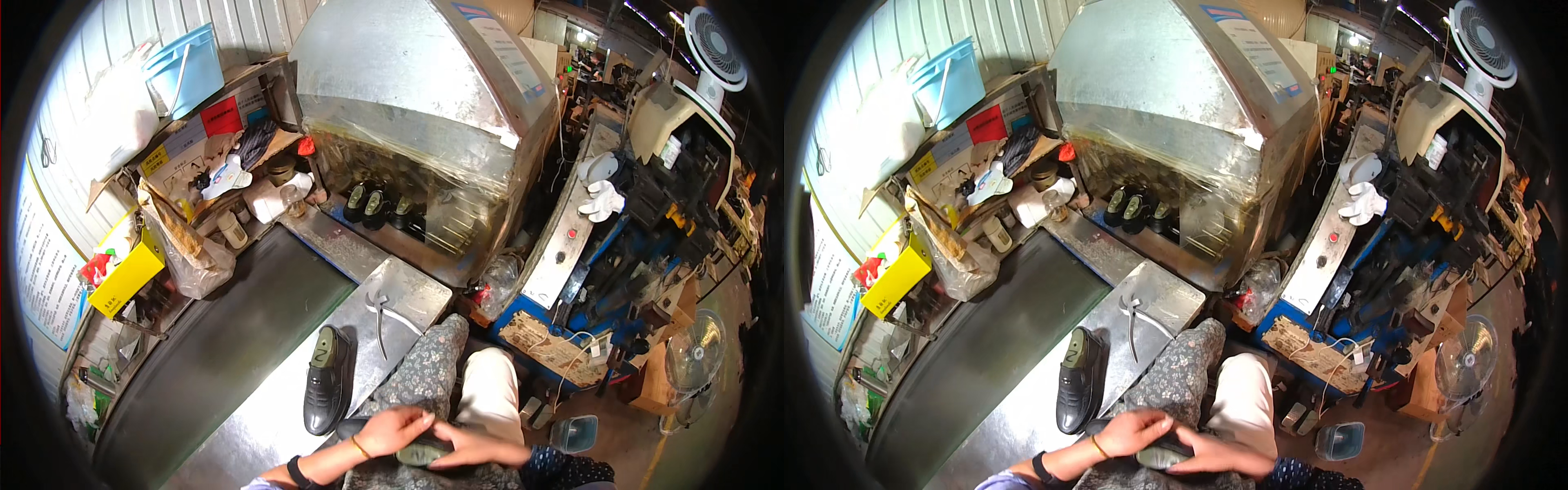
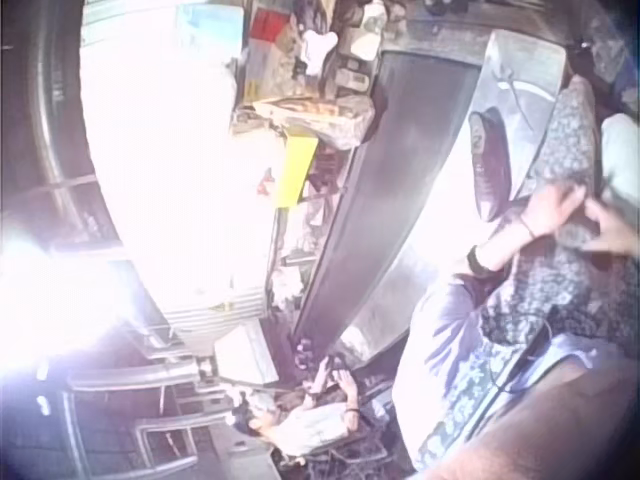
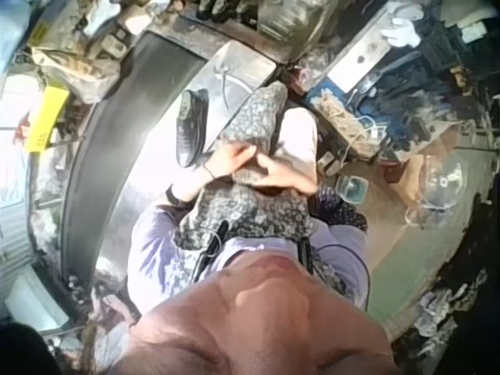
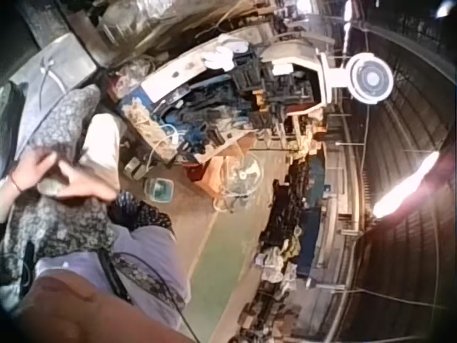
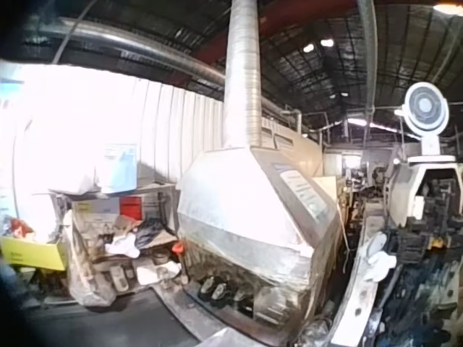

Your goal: Assembling and inspecting shoes on a conveyor belt in a factory.

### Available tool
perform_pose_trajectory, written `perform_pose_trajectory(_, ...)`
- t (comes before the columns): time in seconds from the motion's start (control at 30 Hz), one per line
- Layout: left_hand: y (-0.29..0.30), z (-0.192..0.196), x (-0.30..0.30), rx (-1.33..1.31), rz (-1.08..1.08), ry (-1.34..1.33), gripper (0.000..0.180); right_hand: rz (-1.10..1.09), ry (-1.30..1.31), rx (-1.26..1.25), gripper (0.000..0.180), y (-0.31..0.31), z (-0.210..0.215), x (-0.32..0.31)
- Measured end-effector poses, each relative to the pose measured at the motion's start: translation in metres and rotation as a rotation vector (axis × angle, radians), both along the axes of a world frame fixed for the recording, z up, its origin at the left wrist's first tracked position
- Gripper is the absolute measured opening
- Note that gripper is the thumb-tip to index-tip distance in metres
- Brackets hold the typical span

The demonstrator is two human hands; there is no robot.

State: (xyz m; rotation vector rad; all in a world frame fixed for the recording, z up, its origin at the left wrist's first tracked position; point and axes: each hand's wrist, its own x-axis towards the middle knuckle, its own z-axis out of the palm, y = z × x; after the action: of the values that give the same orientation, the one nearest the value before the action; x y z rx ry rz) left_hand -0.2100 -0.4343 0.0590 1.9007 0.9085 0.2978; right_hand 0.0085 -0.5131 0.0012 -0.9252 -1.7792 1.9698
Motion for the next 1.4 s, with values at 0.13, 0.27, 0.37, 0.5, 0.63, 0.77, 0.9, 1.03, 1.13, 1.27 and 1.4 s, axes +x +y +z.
perform_pose_trajectory(0.13,0.007,0.000,-0.041,0.274,0.365,-0.138,0.028,-0.489,0.274,-0.491,0.049,-0.016,-0.043,0.019)
perform_pose_trajectory(0.27,0.024,-0.024,-0.091,0.260,0.844,-0.189,0.032,-0.588,0.223,-0.270,0.062,-0.010,-0.032,0.008)
perform_pose_trajectory(0.37,0.028,-0.035,-0.101,0.442,0.690,0.032,0.045,-0.439,0.526,-0.622,0.072,0.004,-0.032,0.024)
perform_pose_trajectory(0.5,0.025,-0.048,-0.102,0.520,0.688,0.021,0.040,-0.148,0.247,-0.155,0.084,0.023,0.035,-0.019)
perform_pose_trajectory(0.63,0.024,-0.062,-0.108,0.409,0.865,-0.178,0.025,-0.500,0.529,-0.828,0.085,0.013,-0.004,0.000)
perform_pose_trajectory(0.77,0.021,-0.058,-0.119,0.317,0.996,-0.311,0.020,-0.679,0.931,-0.837,0.077,0.067,0.047,-0.002)
perform_pose_trajectory(0.9,0.025,-0.060,-0.127,0.341,1.019,-0.224,0.029,-1.068,0.606,-0.219,0.056,0.198,0.006,0.037)
perform_pose_trajectory(1.03,0.042,-0.059,-0.112,0.422,0.865,0.019,0.059,-1.346,0.144,0.204,0.061,0.291,-0.016,0.034)
perform_pose_trajectory(1.13,0.061,-0.057,-0.112,0.500,0.797,0.144,0.072,-0.961,-0.127,0.346,0.052,0.269,-0.043,-0.029)
perform_pose_trajectory(1.27,0.084,-0.060,-0.119,0.203,0.931,0.100,0.071,-0.355,-0.090,0.195,0.040,0.155,-0.035,-0.087)
perform_pose_trajectory(1.4,0.083,-0.072,-0.114,-0.426,1.049,-0.721,0.058,-0.237,0.036,0.098,0.062,0.091,0.001,-0.098)
